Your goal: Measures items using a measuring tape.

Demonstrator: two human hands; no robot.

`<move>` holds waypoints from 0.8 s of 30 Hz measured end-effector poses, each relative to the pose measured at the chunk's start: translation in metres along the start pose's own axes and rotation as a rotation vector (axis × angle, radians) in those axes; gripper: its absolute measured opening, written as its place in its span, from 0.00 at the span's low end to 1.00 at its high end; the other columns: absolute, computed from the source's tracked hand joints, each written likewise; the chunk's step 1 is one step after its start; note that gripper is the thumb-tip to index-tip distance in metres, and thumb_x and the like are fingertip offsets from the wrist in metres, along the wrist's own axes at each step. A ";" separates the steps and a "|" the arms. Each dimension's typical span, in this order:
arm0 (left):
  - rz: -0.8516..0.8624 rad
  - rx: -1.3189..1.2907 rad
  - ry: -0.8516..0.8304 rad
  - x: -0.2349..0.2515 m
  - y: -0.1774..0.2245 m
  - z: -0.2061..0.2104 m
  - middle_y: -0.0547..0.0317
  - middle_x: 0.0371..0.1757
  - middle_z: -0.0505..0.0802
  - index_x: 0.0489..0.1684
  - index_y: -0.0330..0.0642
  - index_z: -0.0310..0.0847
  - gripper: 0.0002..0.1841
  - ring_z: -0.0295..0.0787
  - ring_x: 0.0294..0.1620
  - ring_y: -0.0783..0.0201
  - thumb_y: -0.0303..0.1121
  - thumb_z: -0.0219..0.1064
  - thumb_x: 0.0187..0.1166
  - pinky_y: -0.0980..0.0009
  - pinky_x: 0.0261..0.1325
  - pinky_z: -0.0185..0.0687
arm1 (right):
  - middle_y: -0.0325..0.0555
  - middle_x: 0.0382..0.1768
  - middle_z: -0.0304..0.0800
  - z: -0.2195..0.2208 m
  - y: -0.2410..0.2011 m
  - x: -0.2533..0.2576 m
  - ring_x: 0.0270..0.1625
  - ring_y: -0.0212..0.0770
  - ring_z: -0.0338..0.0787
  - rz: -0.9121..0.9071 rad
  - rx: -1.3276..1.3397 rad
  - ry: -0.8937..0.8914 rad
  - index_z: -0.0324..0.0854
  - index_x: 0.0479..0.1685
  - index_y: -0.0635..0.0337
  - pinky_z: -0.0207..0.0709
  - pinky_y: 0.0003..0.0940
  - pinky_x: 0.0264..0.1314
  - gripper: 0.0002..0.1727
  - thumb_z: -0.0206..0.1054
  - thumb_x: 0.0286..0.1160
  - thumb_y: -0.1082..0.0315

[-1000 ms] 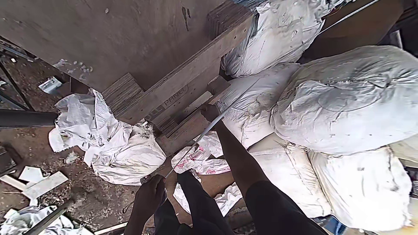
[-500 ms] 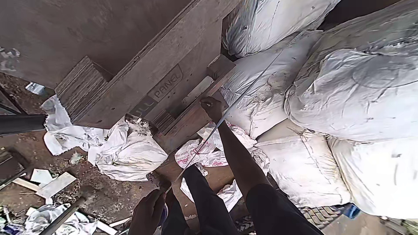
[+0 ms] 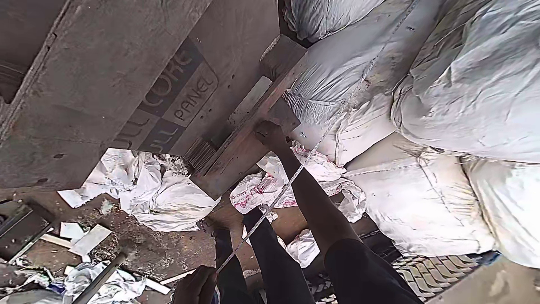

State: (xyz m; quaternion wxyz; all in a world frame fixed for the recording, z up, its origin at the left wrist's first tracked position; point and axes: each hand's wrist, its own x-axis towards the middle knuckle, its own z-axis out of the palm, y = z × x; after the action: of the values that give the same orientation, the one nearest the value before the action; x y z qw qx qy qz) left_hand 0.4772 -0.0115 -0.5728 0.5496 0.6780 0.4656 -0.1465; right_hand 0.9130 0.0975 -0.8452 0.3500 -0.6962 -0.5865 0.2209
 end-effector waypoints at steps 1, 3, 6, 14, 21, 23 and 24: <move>0.002 -0.004 -0.005 -0.001 0.002 0.002 0.50 0.36 0.92 0.44 0.36 0.90 0.17 0.89 0.36 0.56 0.37 0.55 0.88 0.52 0.42 0.84 | 0.51 0.48 0.96 0.002 0.003 -0.009 0.58 0.48 0.93 0.017 -0.031 -0.053 0.92 0.38 0.62 0.85 0.43 0.67 0.05 0.71 0.73 0.71; 0.008 -0.005 0.009 0.003 0.007 0.004 0.50 0.35 0.93 0.44 0.35 0.89 0.17 0.90 0.36 0.55 0.36 0.55 0.88 0.51 0.44 0.83 | 0.51 0.47 0.95 0.002 -0.004 -0.001 0.53 0.45 0.94 0.101 0.042 -0.026 0.92 0.40 0.63 0.87 0.43 0.62 0.06 0.71 0.74 0.71; -0.004 -0.001 -0.002 -0.005 0.015 0.002 0.50 0.35 0.92 0.45 0.36 0.89 0.17 0.89 0.36 0.55 0.37 0.55 0.87 0.50 0.44 0.83 | 0.48 0.44 0.95 -0.007 -0.027 0.004 0.46 0.37 0.95 0.221 0.205 0.092 0.91 0.42 0.63 0.89 0.37 0.57 0.07 0.73 0.75 0.68; -0.006 -0.005 0.007 -0.015 0.017 -0.002 0.48 0.34 0.92 0.43 0.34 0.89 0.16 0.89 0.36 0.53 0.35 0.55 0.88 0.49 0.45 0.83 | 0.48 0.46 0.95 -0.023 -0.035 0.028 0.48 0.37 0.94 0.112 0.201 0.085 0.90 0.44 0.63 0.88 0.36 0.59 0.08 0.73 0.77 0.66; -0.010 -0.012 -0.007 -0.019 0.018 -0.001 0.46 0.36 0.92 0.43 0.32 0.89 0.16 0.91 0.38 0.52 0.34 0.56 0.88 0.50 0.48 0.85 | 0.48 0.45 0.95 -0.026 -0.029 0.032 0.50 0.39 0.94 -0.015 0.092 0.076 0.91 0.42 0.62 0.88 0.37 0.60 0.09 0.72 0.78 0.64; -0.011 -0.005 -0.011 -0.018 0.017 0.001 0.45 0.37 0.92 0.44 0.32 0.89 0.17 0.91 0.40 0.51 0.34 0.56 0.88 0.49 0.49 0.85 | 0.50 0.44 0.94 -0.026 -0.026 0.034 0.51 0.42 0.94 -0.074 0.054 0.081 0.91 0.41 0.62 0.87 0.37 0.60 0.09 0.72 0.78 0.65; -0.012 0.002 -0.014 -0.018 0.017 0.001 0.44 0.37 0.93 0.44 0.32 0.89 0.17 0.91 0.40 0.51 0.34 0.55 0.88 0.49 0.50 0.85 | 0.50 0.44 0.94 -0.024 -0.024 0.032 0.51 0.44 0.94 -0.085 0.035 0.070 0.91 0.40 0.62 0.87 0.38 0.60 0.09 0.71 0.78 0.65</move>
State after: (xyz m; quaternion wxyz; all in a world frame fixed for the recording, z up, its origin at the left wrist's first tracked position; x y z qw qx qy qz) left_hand 0.4812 -0.0197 -0.5501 0.5513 0.6747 0.4656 -0.1549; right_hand 0.9214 0.1251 -0.8083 0.3915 -0.6720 -0.5989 0.1913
